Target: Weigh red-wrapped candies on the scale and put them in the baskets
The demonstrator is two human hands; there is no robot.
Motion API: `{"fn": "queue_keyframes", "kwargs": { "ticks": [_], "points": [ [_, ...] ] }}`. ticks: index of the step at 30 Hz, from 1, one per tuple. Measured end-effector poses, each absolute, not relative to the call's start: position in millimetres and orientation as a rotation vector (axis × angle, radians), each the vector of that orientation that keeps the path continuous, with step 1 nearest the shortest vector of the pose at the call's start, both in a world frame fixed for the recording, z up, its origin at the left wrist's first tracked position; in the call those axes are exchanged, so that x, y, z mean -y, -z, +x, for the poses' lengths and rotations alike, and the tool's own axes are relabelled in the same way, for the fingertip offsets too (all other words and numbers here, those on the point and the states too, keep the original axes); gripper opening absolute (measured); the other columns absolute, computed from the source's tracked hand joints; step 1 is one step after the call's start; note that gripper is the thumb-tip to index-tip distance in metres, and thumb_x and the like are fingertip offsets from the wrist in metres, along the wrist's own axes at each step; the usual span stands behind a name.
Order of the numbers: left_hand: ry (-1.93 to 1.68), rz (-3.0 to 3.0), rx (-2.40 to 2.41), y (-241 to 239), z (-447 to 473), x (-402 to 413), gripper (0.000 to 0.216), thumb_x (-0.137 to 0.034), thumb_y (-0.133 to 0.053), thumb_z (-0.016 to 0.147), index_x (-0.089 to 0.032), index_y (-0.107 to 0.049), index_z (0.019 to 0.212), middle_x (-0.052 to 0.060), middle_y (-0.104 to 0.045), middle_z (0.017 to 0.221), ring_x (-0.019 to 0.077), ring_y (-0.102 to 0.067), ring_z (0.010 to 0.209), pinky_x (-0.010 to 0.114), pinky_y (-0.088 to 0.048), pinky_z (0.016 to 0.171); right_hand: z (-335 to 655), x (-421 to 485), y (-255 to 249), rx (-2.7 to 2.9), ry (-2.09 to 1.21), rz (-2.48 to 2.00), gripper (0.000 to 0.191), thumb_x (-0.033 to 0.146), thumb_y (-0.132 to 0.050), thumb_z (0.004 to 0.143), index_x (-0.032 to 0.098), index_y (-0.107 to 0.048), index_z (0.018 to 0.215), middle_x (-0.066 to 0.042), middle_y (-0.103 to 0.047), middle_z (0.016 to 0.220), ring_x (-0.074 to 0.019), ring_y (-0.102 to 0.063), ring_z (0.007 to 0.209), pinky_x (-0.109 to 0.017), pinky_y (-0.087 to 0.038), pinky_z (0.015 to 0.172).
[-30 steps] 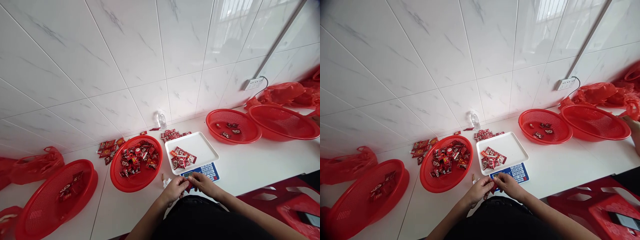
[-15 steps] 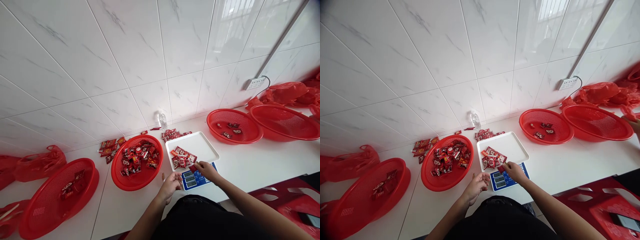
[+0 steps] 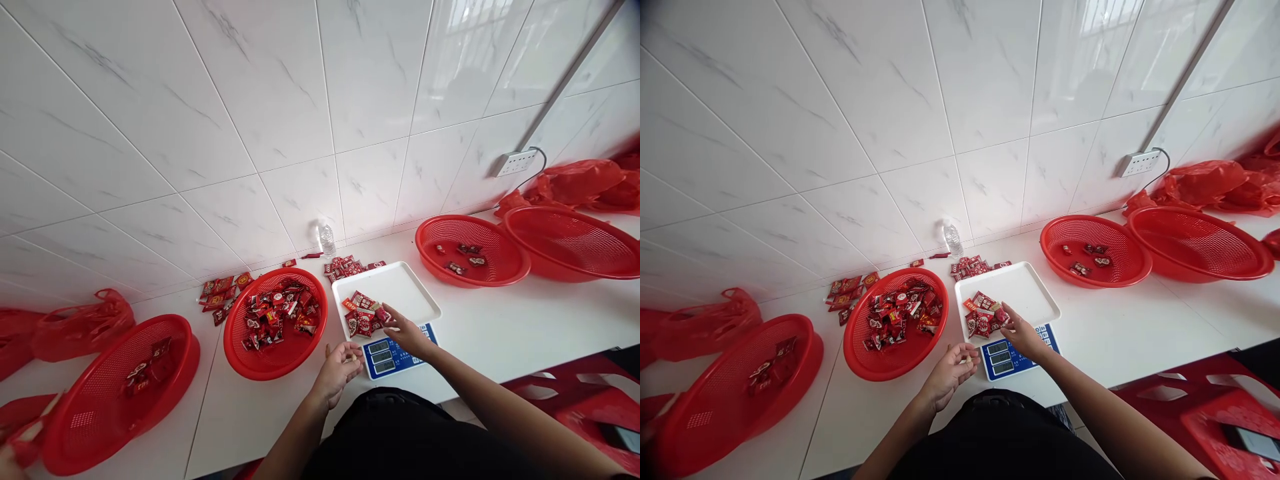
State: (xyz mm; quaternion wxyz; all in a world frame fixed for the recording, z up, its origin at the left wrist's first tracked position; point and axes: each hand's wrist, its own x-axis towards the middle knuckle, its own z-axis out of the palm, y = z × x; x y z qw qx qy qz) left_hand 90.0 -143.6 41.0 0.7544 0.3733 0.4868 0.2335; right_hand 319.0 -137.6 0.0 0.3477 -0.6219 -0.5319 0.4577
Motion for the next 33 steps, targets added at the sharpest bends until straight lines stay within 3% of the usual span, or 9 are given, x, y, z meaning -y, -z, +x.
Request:
{"fn": "queue_keyframes", "kwargs": {
  "ticks": [4,9,14,17,22,29,33],
  "points": [
    [-0.519,0.810,-1.067,-41,90,141,0.032,-0.022,-0.068,0.070,-0.017,-0.053,0.099,0.007,-0.058,0.101,0.0183,-0.057,0.101,0.033,-0.045,0.090,318,138,2,1.435,-1.117,-1.546,0.058,0.023,-0.052,0.077,0.028,-0.038,0.133,-0.005,-0.054,0.125,-0.0204,-0.057,0.106,-0.036,-0.048,0.088],
    [-0.467,0.861,-1.045,-41,92,142,0.034,-0.030,-0.066,0.073,-0.017,-0.050,0.100,0.008,-0.061,0.097,0.0165,-0.063,0.085,0.032,-0.049,0.079,314,146,-12,1.449,-1.007,-1.652,0.041,0.030,-0.050,0.080,0.025,-0.050,0.122,-0.007,-0.057,0.117,-0.0189,-0.060,0.089,-0.035,-0.050,0.078],
    [-0.368,0.978,-1.002,-47,101,144,0.043,-0.044,-0.059,0.077,-0.018,-0.045,0.107,0.004,-0.063,0.081,0.0137,-0.063,0.064,0.028,-0.049,0.063,295,166,-45,1.781,-1.325,-1.313,0.033,0.034,-0.057,0.079,0.026,-0.059,0.110,-0.003,-0.062,0.101,-0.0165,-0.059,0.082,-0.027,-0.048,0.072],
    [-0.334,1.017,-0.958,-48,107,145,0.047,-0.046,-0.061,0.074,-0.018,-0.044,0.108,0.003,-0.063,0.082,0.0130,-0.062,0.062,0.027,-0.049,0.060,282,174,-53,1.904,-1.272,-1.274,0.020,0.032,-0.060,0.077,0.023,-0.065,0.094,-0.003,-0.060,0.090,-0.0155,-0.057,0.078,-0.025,-0.045,0.070],
    [-0.270,1.079,-0.937,-43,110,148,0.047,-0.051,-0.056,0.076,-0.017,-0.047,0.106,0.000,-0.059,0.073,0.0132,-0.061,0.058,0.026,-0.047,0.056,277,176,-48,1.918,-1.188,-1.335,0.013,0.026,-0.051,0.081,0.019,-0.061,0.076,-0.002,-0.058,0.080,-0.0149,-0.055,0.075,-0.023,-0.041,0.067],
    [-0.574,1.346,-1.294,-30,74,104,0.031,-0.047,-0.045,0.082,-0.018,-0.054,0.090,0.004,-0.062,0.081,0.0130,-0.059,0.065,0.023,-0.045,0.057,289,184,-44,1.796,-1.253,-1.525,0.027,0.042,-0.045,0.085,0.021,-0.057,0.073,0.002,-0.056,0.065,-0.0131,-0.047,0.059,-0.023,-0.034,0.054],
    [-0.342,1.662,-1.763,-10,28,57,0.023,-0.033,-0.039,0.086,-0.020,-0.055,0.098,0.006,-0.063,0.101,0.0158,-0.060,0.091,0.025,-0.045,0.078,297,190,-33,1.617,-1.374,-1.608,0.035,0.051,-0.041,0.085,0.021,-0.055,0.074,0.002,-0.054,0.061,-0.0141,-0.049,0.057,-0.024,-0.036,0.053]
  ]
}}
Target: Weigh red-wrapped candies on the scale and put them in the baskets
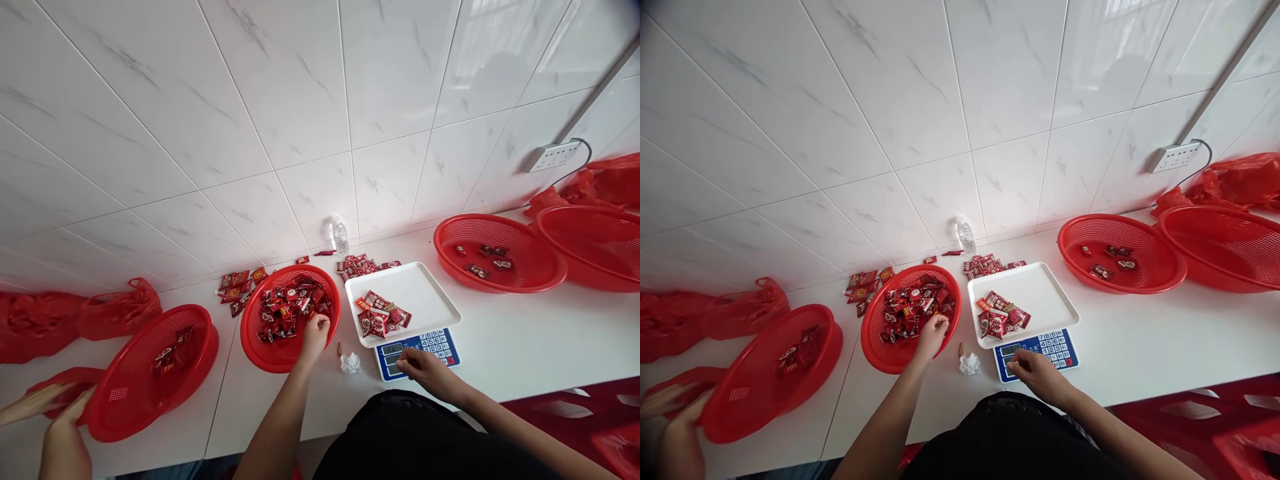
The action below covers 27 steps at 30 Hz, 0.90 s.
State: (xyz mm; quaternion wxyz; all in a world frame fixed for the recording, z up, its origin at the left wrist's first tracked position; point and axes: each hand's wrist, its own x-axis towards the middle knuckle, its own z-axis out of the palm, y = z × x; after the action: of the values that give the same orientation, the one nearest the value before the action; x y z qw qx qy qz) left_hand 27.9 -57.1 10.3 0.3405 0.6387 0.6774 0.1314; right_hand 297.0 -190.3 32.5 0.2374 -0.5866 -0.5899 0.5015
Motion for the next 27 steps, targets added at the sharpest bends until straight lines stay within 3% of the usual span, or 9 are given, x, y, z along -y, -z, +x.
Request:
{"fn": "queue_keyframes", "kwargs": {
  "ticks": [3,6,9,14,19,22,25,27],
  "points": [
    [-0.157,1.662,-1.957,5,-9,33,0.027,-0.026,-0.048,0.081,-0.017,-0.056,0.105,0.011,-0.057,0.118,0.0227,-0.050,0.111,0.032,-0.038,0.093,303,191,-27,1.578,-1.381,-1.638,0.036,0.053,-0.041,0.084,0.021,-0.056,0.075,0.001,-0.055,0.062,-0.0150,-0.050,0.059,-0.025,-0.037,0.055],
    [0.013,1.586,-2.161,17,-40,22,0.049,-0.026,-0.056,0.075,-0.016,-0.047,0.121,0.016,-0.035,0.139,0.0346,-0.025,0.131,0.047,-0.025,0.102,305,191,-26,1.596,-1.367,-1.667,0.035,0.052,-0.042,0.084,0.022,-0.057,0.075,0.001,-0.054,0.062,-0.0148,-0.048,0.059,-0.025,-0.035,0.054],
    [0.169,1.509,-2.281,27,-60,16,0.065,-0.027,-0.058,0.072,-0.021,-0.035,0.133,0.012,-0.017,0.149,0.0394,-0.005,0.135,0.056,-0.014,0.104,305,189,-27,1.593,-1.372,-1.667,0.036,0.053,-0.040,0.084,0.022,-0.056,0.075,0.002,-0.054,0.062,-0.0144,-0.046,0.058,-0.024,-0.033,0.053],
    [0.296,1.510,-2.252,41,-74,13,0.078,-0.033,-0.061,0.069,-0.022,-0.025,0.138,0.013,-0.012,0.150,0.0401,-0.016,0.133,0.054,-0.017,0.104,300,186,-25,1.585,-1.376,-1.669,0.037,0.054,-0.040,0.084,0.022,-0.055,0.075,0.002,-0.053,0.061,-0.0144,-0.046,0.058,-0.024,-0.032,0.053],
    [0.271,1.645,-2.099,42,-76,17,0.075,-0.035,-0.068,0.061,-0.022,-0.040,0.130,0.012,-0.029,0.144,0.0366,-0.026,0.130,0.042,-0.024,0.103,297,185,-27,1.600,-1.380,-1.670,0.038,0.055,-0.040,0.084,0.022,-0.055,0.074,0.002,-0.053,0.060,-0.0145,-0.046,0.056,-0.025,-0.032,0.052],
    [0.239,1.696,-1.996,35,-75,21,0.056,-0.039,-0.070,0.059,-0.023,-0.056,0.111,0.009,-0.049,0.130,0.0330,-0.042,0.120,0.038,-0.032,0.098,295,185,-31,1.611,-1.382,-1.664,0.038,0.055,-0.040,0.084,0.022,-0.056,0.074,0.001,-0.055,0.061,-0.0148,-0.047,0.057,-0.025,-0.032,0.052],
    [0.185,1.695,-1.989,23,-78,21,0.029,-0.043,-0.059,0.071,-0.023,-0.062,0.092,0.006,-0.063,0.107,0.0251,-0.057,0.101,0.032,-0.041,0.087,294,186,-32,1.608,-1.384,-1.660,0.038,0.055,-0.040,0.083,0.022,-0.056,0.074,0.001,-0.055,0.061,-0.0151,-0.048,0.056,-0.025,-0.032,0.052],
    [0.140,1.667,-2.093,12,-85,20,0.025,-0.039,-0.049,0.080,-0.021,-0.060,0.093,0.009,-0.063,0.104,0.0256,-0.057,0.100,0.034,-0.042,0.084,293,186,-32,1.604,-1.386,-1.654,0.038,0.055,-0.040,0.083,0.022,-0.056,0.074,0.001,-0.056,0.061,-0.0152,-0.048,0.056,-0.025,-0.033,0.052]
  ]
}}
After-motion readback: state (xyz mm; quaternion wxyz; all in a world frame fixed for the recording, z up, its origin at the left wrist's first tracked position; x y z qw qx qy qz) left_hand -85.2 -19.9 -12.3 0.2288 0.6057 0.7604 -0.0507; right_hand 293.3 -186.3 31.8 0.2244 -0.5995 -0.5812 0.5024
